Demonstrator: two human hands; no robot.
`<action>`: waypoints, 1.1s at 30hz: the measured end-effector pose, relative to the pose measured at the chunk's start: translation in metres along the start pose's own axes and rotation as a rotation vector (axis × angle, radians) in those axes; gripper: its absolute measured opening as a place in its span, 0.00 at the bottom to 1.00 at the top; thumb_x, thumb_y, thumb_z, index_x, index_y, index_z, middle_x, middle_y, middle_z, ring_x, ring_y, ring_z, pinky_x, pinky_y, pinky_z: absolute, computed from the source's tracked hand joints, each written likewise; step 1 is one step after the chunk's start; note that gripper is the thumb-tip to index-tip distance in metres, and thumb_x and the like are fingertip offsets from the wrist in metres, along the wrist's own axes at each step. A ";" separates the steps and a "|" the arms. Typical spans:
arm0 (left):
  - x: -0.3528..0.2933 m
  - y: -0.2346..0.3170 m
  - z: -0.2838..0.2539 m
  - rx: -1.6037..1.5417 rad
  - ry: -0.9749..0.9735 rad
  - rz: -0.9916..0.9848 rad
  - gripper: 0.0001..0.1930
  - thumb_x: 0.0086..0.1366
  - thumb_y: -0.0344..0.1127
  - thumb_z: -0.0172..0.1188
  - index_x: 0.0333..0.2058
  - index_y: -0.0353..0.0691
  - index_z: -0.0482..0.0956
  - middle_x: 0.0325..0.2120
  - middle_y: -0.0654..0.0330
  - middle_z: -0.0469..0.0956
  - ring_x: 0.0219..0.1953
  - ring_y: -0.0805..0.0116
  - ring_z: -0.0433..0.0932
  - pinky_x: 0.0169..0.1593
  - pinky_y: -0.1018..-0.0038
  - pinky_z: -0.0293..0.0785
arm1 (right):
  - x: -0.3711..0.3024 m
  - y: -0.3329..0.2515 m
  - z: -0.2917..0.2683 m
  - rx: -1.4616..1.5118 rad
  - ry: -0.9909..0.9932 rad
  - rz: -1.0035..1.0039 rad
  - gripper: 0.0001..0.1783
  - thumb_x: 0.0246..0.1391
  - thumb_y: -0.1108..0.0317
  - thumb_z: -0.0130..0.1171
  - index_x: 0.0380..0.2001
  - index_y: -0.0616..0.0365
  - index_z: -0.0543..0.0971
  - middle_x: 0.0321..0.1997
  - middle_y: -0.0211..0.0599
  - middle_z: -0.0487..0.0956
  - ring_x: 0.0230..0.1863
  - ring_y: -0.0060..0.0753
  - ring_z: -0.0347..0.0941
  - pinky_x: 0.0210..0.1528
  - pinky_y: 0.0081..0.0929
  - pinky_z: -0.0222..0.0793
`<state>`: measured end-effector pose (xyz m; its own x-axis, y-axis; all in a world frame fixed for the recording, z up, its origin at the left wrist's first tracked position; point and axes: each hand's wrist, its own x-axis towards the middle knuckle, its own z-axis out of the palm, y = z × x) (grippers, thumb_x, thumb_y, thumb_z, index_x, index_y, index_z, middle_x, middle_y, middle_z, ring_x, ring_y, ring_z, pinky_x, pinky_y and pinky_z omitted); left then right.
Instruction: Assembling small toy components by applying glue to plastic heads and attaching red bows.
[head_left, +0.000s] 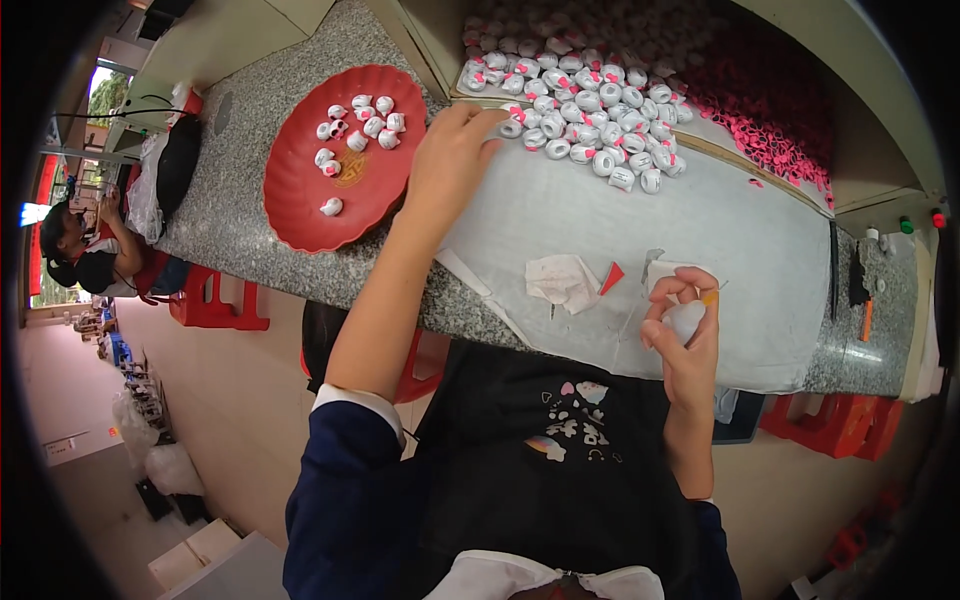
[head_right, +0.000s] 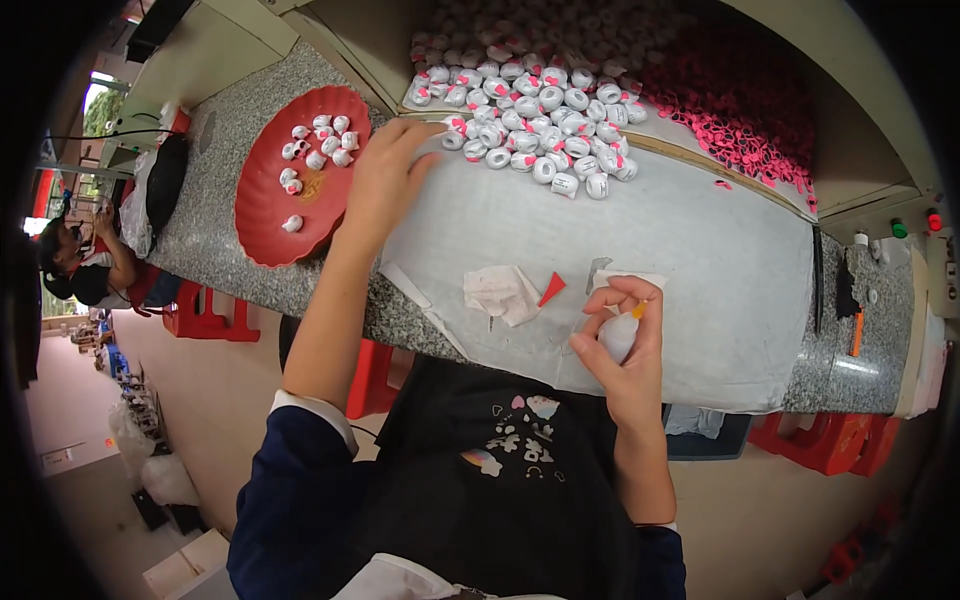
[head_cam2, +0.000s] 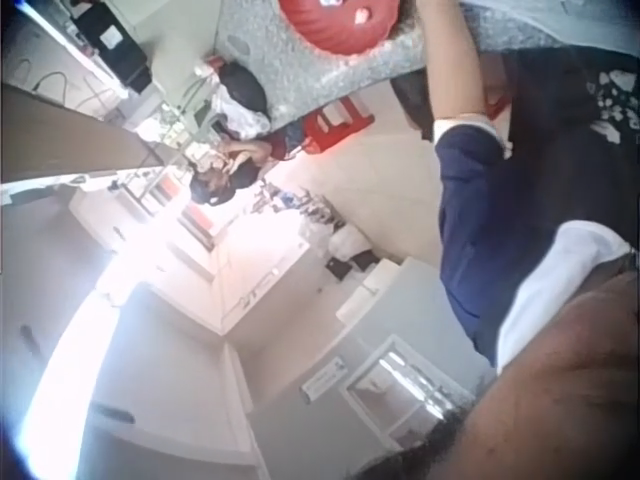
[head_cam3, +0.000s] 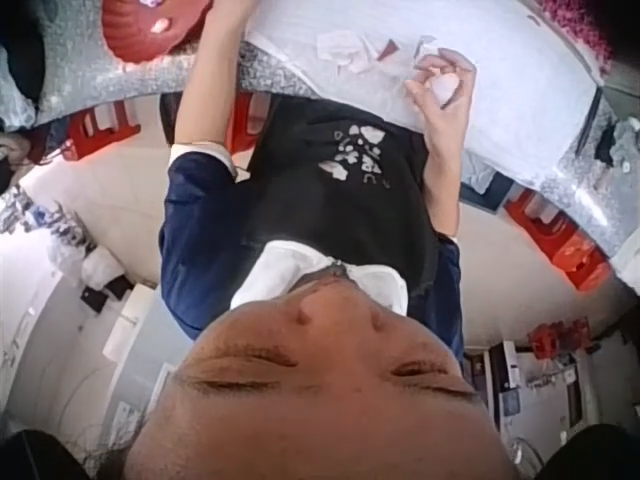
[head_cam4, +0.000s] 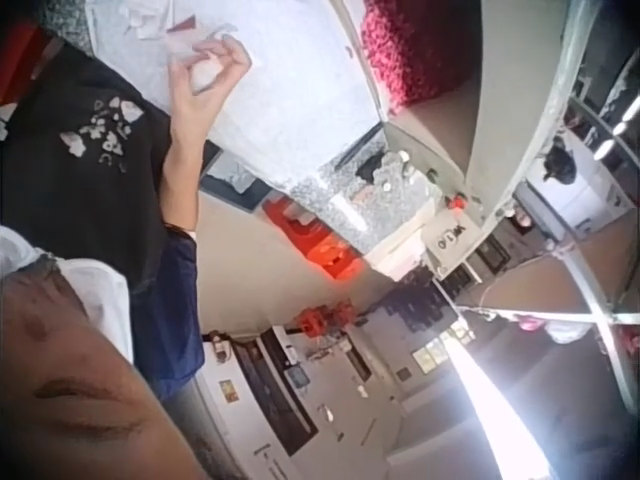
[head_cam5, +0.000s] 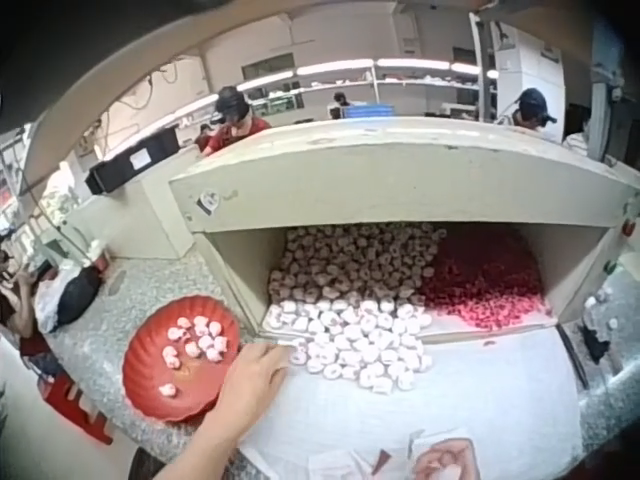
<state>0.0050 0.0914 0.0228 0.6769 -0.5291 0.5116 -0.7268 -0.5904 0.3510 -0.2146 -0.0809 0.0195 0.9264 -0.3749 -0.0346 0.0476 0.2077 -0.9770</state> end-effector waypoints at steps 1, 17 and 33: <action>0.005 0.000 0.014 0.037 -0.039 -0.014 0.11 0.48 0.29 0.55 0.33 0.39 0.71 0.27 0.55 0.72 0.34 0.59 0.70 0.36 0.73 0.66 | -0.003 -0.004 0.000 0.074 -0.018 0.011 0.21 0.36 0.76 0.49 0.38 0.58 0.60 0.32 0.37 0.63 0.20 0.21 0.60 0.18 0.15 0.57; -0.082 0.107 0.010 -1.603 -0.111 -0.549 0.11 0.50 0.21 0.52 0.35 0.33 0.69 0.40 0.52 0.66 0.39 0.70 0.69 0.41 0.73 0.69 | -0.016 -0.032 0.000 0.108 0.137 -0.129 0.17 0.35 0.77 0.51 0.35 0.64 0.65 0.34 0.37 0.62 0.32 0.25 0.63 0.22 0.17 0.66; -0.090 0.124 0.006 -1.647 -0.062 -0.565 0.18 0.50 0.20 0.52 0.41 0.30 0.63 0.38 0.48 0.69 0.41 0.65 0.69 0.44 0.72 0.68 | -0.025 -0.030 0.005 -0.407 0.040 -0.726 0.26 0.23 0.71 0.69 0.29 0.54 0.67 0.29 0.33 0.67 0.22 0.23 0.65 0.23 0.17 0.62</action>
<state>-0.1457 0.0622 0.0151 0.8421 -0.5377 0.0404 0.2593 0.4695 0.8440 -0.2379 -0.0736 0.0511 0.7029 -0.3235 0.6335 0.4821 -0.4382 -0.7587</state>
